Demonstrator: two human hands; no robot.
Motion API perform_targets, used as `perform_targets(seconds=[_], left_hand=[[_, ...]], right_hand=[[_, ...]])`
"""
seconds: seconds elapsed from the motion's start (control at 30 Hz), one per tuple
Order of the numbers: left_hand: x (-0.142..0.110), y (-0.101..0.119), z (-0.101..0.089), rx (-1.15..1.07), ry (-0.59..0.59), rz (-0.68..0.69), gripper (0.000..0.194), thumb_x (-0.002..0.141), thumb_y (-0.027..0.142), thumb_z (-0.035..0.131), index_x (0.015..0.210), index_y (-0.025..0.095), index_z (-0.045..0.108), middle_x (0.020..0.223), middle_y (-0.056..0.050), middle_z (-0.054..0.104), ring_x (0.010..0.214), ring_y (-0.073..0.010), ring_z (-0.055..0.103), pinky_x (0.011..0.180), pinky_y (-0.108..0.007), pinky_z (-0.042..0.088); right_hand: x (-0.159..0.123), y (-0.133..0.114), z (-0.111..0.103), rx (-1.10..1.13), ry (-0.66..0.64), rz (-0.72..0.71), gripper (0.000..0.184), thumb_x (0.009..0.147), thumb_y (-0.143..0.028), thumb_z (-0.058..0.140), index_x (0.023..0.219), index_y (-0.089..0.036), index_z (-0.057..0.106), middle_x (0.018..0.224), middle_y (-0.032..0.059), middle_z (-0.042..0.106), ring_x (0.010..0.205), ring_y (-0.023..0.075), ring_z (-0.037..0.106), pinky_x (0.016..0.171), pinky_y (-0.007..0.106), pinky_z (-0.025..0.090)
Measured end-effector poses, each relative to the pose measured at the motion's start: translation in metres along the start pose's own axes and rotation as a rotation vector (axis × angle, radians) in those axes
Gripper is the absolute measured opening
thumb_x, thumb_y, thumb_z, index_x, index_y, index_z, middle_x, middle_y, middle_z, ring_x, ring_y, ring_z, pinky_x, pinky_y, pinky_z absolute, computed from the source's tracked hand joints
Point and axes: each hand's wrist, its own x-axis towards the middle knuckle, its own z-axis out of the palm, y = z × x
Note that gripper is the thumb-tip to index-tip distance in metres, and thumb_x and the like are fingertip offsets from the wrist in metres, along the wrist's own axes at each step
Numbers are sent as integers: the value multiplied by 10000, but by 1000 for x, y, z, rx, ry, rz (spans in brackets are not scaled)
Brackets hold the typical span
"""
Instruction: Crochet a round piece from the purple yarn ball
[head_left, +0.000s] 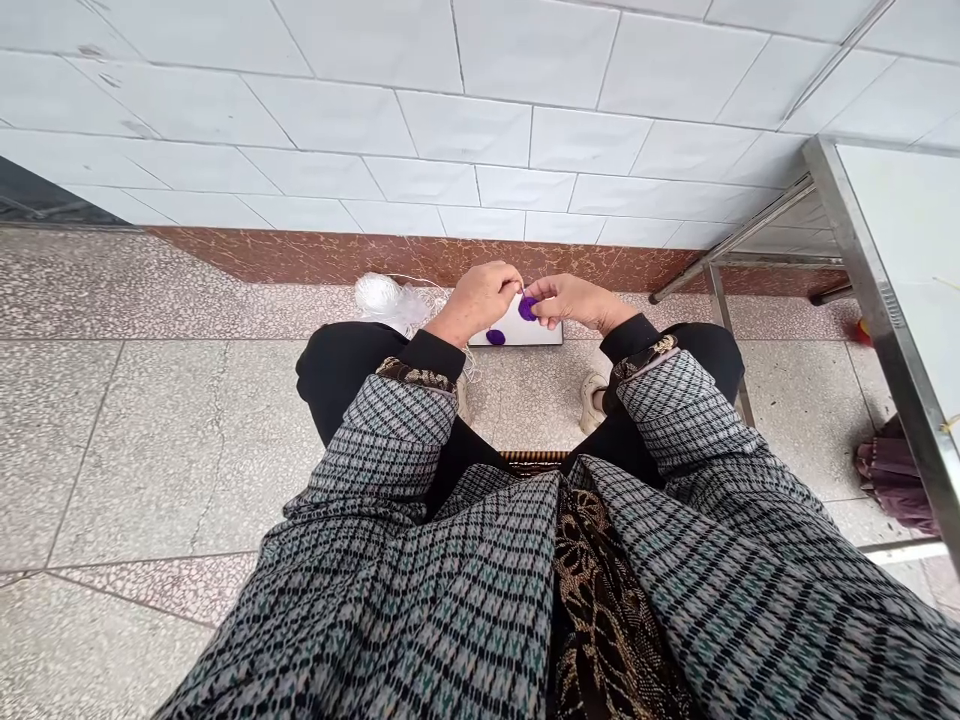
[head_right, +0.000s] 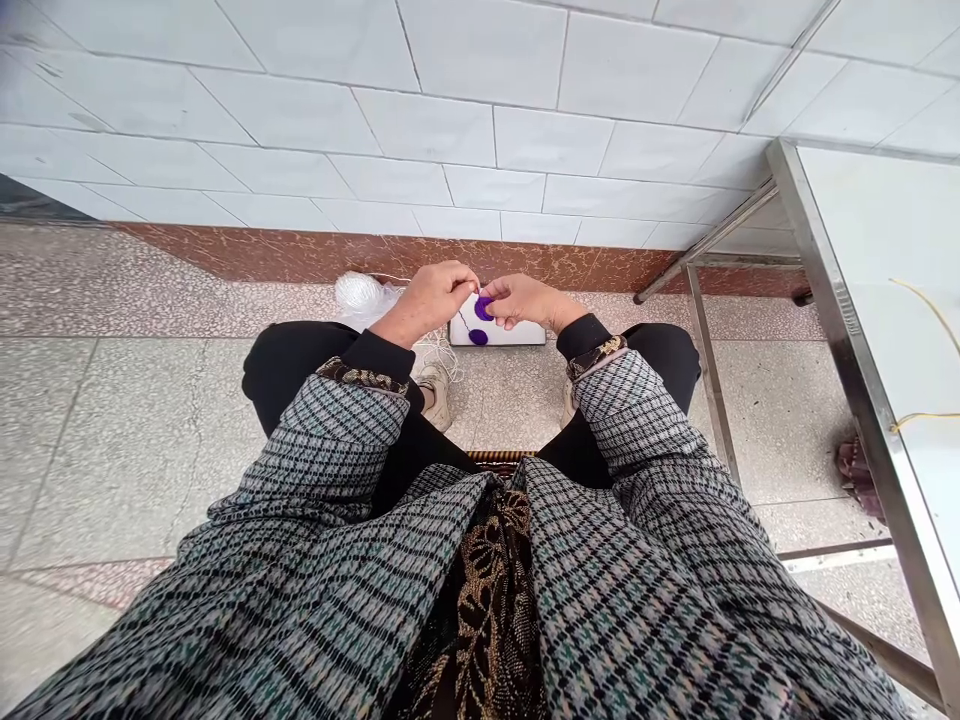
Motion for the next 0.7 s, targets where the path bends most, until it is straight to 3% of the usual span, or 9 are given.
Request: perform_targets(seconds=[0.07, 0.17, 0.27, 0.33, 0.43, 0.53, 0.63, 0.7], left_hand=[[0, 0, 2, 6, -16, -63, 220, 1006, 149, 587, 934, 162, 795, 1039, -110, 813, 981, -253, 722, 912, -376, 519], [-2, 6, 8, -29, -118, -84, 226, 1002, 159, 597, 947, 164, 816, 947, -82, 805, 877, -229, 704, 841, -352, 496], [-6, 13, 14, -77, -296, 40, 229, 977, 148, 600, 895, 175, 812, 803, -37, 752, 740, -185, 644, 792, -325, 474], [-7, 16, 16, -112, -358, 138, 224, 970, 153, 604, 859, 183, 796, 776, -28, 737, 714, -172, 627, 780, -313, 470], [-8, 15, 12, -117, -264, 172, 213, 974, 156, 604, 849, 193, 773, 864, -50, 775, 785, -183, 663, 805, -314, 489], [-6, 8, 5, -54, -65, 97, 210, 986, 148, 590, 859, 192, 751, 960, -82, 794, 884, -211, 690, 862, -337, 513], [-4, 1, 2, -30, 15, 27, 207, 990, 149, 587, 857, 191, 739, 959, -84, 785, 909, -225, 693, 882, -349, 525], [-4, 0, 3, -41, 10, 0, 206, 998, 161, 586, 871, 192, 746, 935, -74, 781, 907, -228, 695, 882, -347, 528]], right_hand=[[-1, -2, -1, 139, 15, -38, 236, 908, 83, 753, 917, -153, 741, 723, -21, 719, 586, 72, 612, 580, 175, 572], [4, -2, -3, 356, 135, -83, 184, 985, 12, 729, 960, -166, 691, 720, -39, 697, 577, 61, 615, 620, 166, 586], [8, 0, -2, 449, 266, -78, 172, 1067, -36, 667, 973, -178, 642, 704, -48, 674, 546, 59, 623, 575, 151, 548], [10, 1, -1, 387, 330, -60, 208, 1057, -36, 698, 943, -188, 613, 690, -55, 659, 520, 63, 610, 524, 152, 513], [9, 4, 2, 156, 327, 10, 302, 986, 44, 742, 862, -191, 601, 643, -45, 644, 504, 78, 577, 468, 165, 464], [5, 5, 2, 21, 105, 78, 300, 912, 121, 745, 819, -158, 684, 645, -7, 676, 532, 92, 584, 488, 180, 488], [1, 4, -2, 188, -36, 27, 241, 899, 94, 751, 899, -147, 751, 747, 9, 741, 591, 85, 627, 609, 189, 579], [1, 3, -5, 365, 25, -37, 199, 924, 31, 769, 958, -163, 740, 775, -3, 741, 630, 84, 655, 692, 200, 619]])
